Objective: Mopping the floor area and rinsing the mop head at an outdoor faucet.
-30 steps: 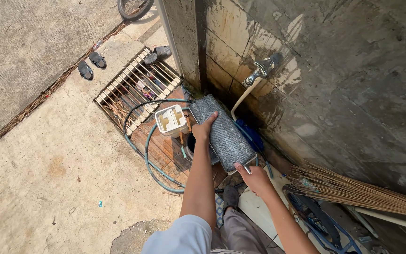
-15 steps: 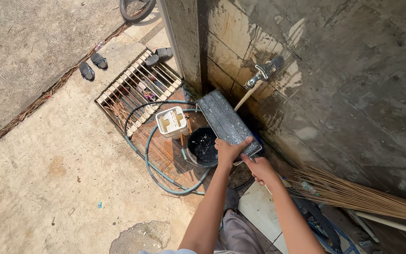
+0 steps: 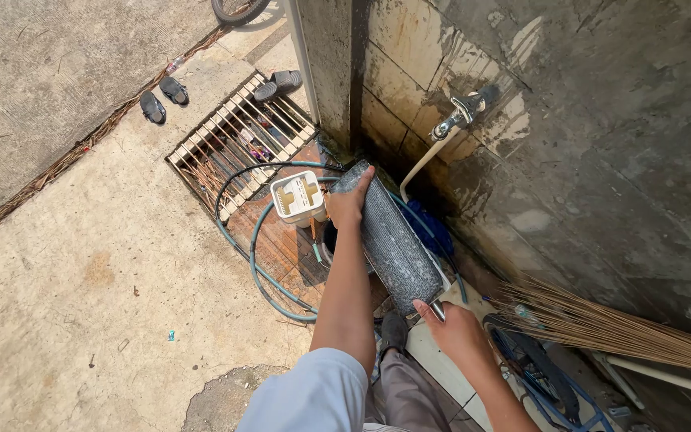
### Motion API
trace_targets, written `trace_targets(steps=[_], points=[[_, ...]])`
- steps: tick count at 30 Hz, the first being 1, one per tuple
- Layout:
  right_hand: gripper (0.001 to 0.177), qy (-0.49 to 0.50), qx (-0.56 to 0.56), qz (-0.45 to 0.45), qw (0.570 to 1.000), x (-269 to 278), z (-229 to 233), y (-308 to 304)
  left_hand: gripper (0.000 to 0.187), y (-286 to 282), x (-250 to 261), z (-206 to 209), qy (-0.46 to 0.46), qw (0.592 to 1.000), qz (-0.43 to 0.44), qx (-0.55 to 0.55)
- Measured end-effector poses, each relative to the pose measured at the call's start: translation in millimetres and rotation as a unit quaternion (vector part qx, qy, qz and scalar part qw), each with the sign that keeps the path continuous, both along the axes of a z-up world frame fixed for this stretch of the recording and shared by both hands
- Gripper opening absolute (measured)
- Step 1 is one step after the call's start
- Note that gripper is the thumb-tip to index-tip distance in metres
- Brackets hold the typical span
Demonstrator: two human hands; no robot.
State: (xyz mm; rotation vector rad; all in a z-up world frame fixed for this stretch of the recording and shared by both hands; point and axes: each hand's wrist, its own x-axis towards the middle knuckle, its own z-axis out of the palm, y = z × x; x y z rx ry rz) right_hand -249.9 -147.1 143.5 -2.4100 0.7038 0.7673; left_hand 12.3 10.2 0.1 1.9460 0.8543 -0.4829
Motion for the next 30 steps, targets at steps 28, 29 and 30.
trace_targets(steps=[28, 29, 30], points=[[0.065, 0.095, 0.317, -0.305, 0.893, -79.7, -1.0, -67.2, 0.071, -19.1, -11.2, -81.1, -0.177, 0.943, -0.26, -0.105], [0.065, 0.093, 0.32, -0.314, 0.889, -89.1, -2.4, -66.5, 0.071, -28.8, -15.7, -93.2, -0.18, 0.944, -0.251, -0.115], [0.066, 0.089, 0.322, -0.324, 0.885, -98.0, -3.6, -65.8, 0.072, -39.8, -19.2, -104.7, -0.184, 0.944, -0.243, -0.126]])
